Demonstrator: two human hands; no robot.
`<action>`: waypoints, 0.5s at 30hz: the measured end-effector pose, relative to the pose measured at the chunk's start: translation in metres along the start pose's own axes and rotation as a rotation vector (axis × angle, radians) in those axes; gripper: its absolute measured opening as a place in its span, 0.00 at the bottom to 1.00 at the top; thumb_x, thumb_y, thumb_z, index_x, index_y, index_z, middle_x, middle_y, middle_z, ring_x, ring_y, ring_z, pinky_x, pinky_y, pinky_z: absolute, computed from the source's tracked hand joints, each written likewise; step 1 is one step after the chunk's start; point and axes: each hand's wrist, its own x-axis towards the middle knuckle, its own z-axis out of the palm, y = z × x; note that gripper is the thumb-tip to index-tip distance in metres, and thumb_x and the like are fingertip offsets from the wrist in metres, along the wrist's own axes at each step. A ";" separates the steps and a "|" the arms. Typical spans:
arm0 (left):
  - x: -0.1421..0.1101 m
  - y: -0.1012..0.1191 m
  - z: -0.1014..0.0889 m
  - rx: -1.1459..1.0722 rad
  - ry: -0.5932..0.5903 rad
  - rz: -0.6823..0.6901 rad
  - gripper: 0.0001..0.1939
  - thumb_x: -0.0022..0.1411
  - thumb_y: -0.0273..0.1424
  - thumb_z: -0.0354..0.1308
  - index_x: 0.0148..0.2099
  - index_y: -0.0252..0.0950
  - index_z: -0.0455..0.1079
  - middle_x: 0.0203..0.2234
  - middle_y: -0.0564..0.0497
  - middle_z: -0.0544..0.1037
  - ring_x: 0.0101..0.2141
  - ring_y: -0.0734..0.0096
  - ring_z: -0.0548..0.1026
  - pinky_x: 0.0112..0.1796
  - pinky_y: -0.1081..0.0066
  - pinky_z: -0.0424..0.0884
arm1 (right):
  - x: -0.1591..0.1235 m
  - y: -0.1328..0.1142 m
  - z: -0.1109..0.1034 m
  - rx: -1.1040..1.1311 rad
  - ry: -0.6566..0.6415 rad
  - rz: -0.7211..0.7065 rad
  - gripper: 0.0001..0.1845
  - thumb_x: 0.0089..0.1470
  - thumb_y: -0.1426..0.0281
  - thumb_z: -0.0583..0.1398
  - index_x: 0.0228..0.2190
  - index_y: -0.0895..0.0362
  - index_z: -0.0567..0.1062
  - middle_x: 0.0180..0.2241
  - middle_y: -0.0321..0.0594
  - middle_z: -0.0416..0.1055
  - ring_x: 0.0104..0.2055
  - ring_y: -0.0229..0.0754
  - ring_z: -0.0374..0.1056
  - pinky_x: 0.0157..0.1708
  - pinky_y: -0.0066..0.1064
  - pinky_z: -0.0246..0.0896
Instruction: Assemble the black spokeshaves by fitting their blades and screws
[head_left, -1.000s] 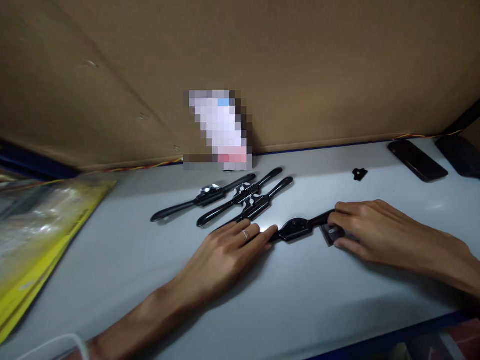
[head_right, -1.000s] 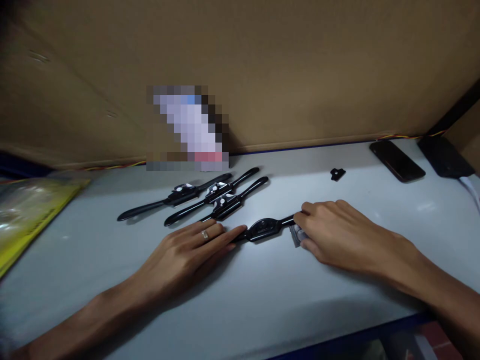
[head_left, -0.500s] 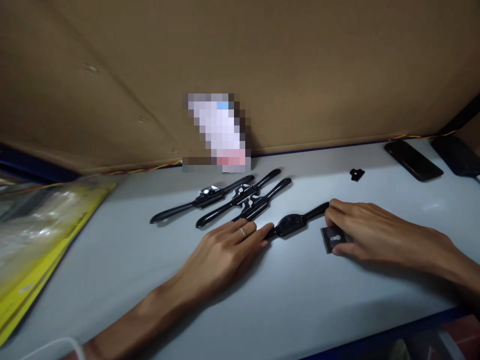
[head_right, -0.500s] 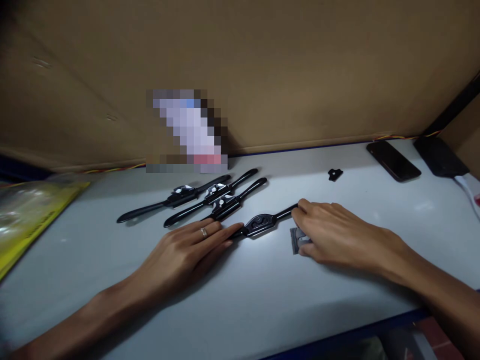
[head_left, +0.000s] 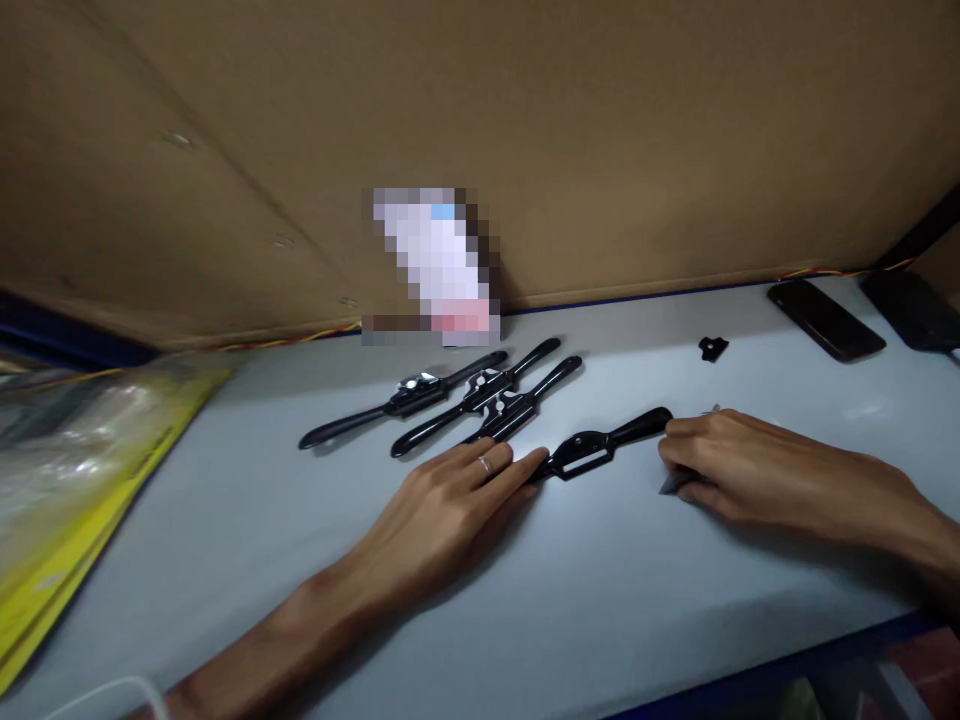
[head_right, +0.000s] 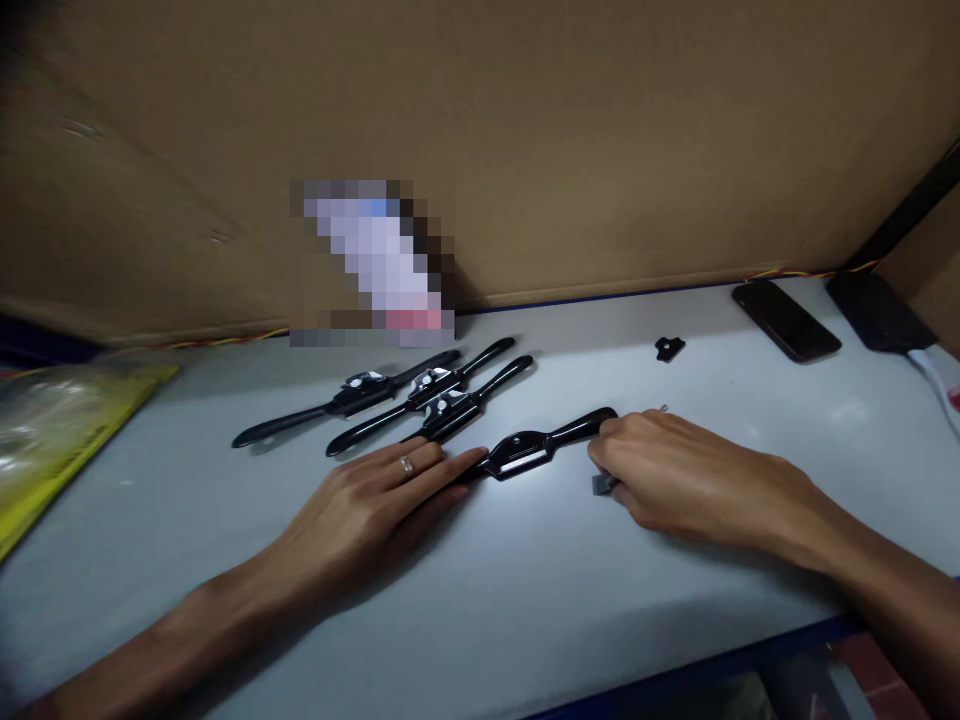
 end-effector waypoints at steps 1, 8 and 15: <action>0.000 0.000 0.000 -0.007 -0.004 0.003 0.13 0.76 0.29 0.49 0.56 0.32 0.71 0.31 0.51 0.75 0.31 0.68 0.72 0.31 0.69 0.69 | 0.000 -0.001 0.000 0.004 0.014 -0.003 0.05 0.60 0.75 0.58 0.32 0.54 0.72 0.34 0.39 0.74 0.34 0.43 0.70 0.33 0.33 0.55; 0.001 0.001 -0.002 -0.080 -0.014 0.064 0.14 0.76 0.28 0.49 0.58 0.33 0.69 0.31 0.51 0.73 0.30 0.71 0.70 0.29 0.72 0.67 | 0.001 -0.009 -0.005 0.103 0.169 0.034 0.04 0.63 0.70 0.57 0.34 0.54 0.68 0.25 0.34 0.69 0.24 0.36 0.60 0.26 0.31 0.45; 0.003 0.004 -0.006 -0.142 -0.051 0.113 0.15 0.75 0.30 0.50 0.59 0.35 0.70 0.33 0.50 0.73 0.31 0.69 0.70 0.30 0.71 0.68 | 0.020 -0.023 0.009 0.545 0.361 -0.016 0.09 0.60 0.71 0.61 0.26 0.56 0.72 0.23 0.31 0.69 0.24 0.32 0.60 0.27 0.28 0.51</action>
